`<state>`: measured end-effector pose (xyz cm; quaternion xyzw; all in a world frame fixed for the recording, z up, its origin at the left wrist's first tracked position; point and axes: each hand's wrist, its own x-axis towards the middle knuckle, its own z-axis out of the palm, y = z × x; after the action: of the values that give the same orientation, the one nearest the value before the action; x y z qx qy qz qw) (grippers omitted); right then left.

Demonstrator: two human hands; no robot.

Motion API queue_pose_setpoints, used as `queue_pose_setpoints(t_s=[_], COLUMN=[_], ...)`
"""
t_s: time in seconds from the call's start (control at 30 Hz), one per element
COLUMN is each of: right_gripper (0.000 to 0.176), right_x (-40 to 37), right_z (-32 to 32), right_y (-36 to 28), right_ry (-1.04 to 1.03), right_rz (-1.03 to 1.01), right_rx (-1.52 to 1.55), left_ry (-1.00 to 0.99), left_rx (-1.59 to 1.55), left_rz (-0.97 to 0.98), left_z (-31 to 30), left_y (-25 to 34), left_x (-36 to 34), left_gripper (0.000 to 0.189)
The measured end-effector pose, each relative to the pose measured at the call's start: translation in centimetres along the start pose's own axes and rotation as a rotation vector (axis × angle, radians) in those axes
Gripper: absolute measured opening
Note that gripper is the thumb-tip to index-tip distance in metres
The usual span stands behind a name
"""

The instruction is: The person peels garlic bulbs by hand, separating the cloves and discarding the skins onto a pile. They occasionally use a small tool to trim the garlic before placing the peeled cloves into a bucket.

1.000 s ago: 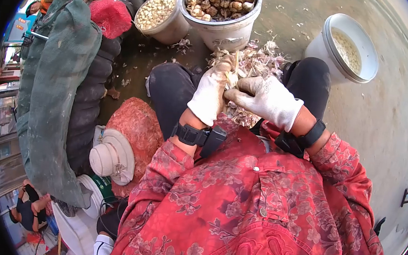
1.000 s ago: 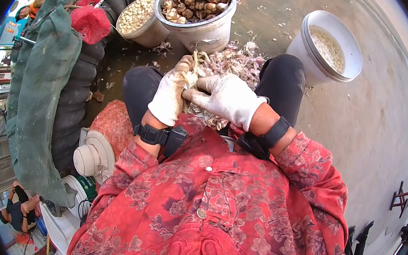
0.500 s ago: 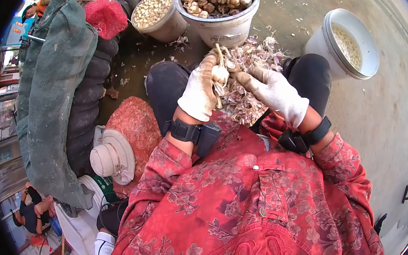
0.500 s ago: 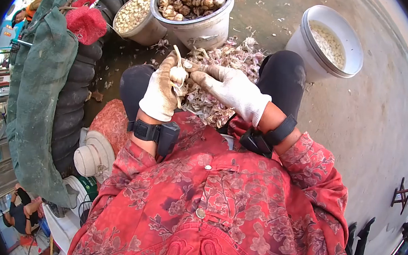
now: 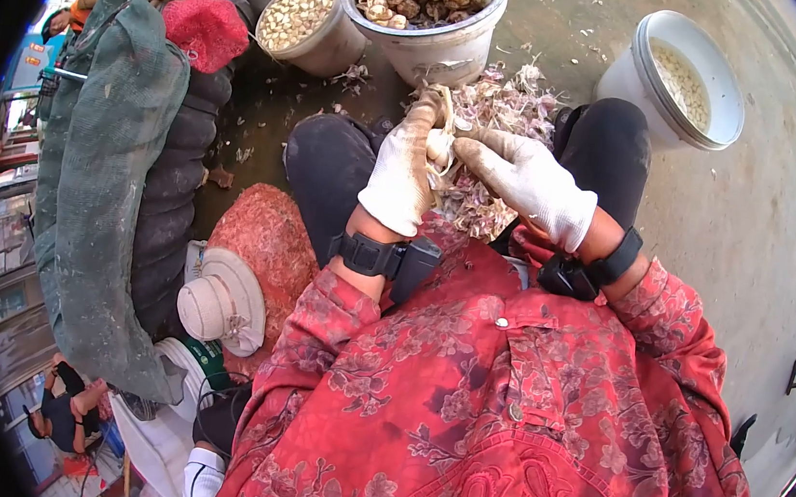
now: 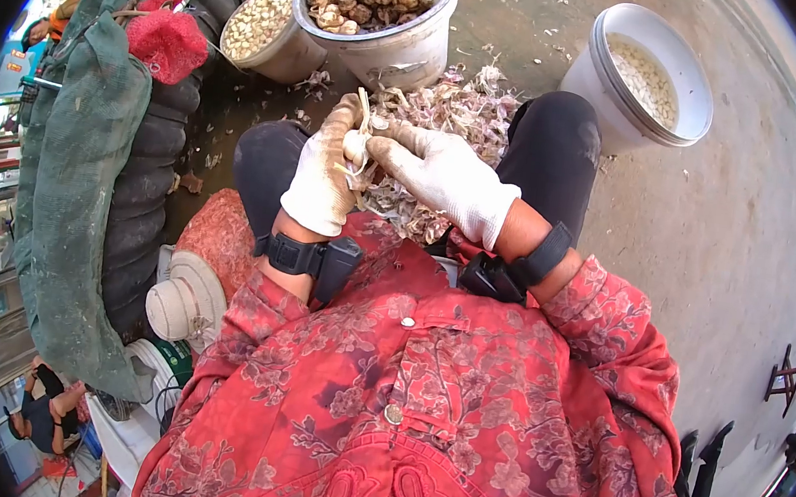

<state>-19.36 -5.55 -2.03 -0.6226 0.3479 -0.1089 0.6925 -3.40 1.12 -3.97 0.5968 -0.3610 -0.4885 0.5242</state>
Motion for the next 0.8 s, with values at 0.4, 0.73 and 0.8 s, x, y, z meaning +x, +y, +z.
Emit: queue_pose_setpoints(t_s=[0.4,0.73,0.8], right_gripper=[0.042,0.035,0.034], right_x=[-0.1,-0.8,-1.0], right_z=[0.4,0.2,0.0], right_y=[-0.2,0.1,0.1], right_ry=[-0.06,-0.039,-0.079], right_rz=[0.124,-0.25,-0.283], right_rx=[0.241,-0.514,-0.734], left_ry=[0.043,0.135,0.126], left_rx=[-0.433,-0.649,-0.607], left_rz=[-0.196,-0.38,-0.363], left_z=[0.5,1.7,1.7], left_y=[-1.3,0.8,0.7], left_x=[0.3,0.1,-0.2], left_gripper=[0.034,0.024,0.024])
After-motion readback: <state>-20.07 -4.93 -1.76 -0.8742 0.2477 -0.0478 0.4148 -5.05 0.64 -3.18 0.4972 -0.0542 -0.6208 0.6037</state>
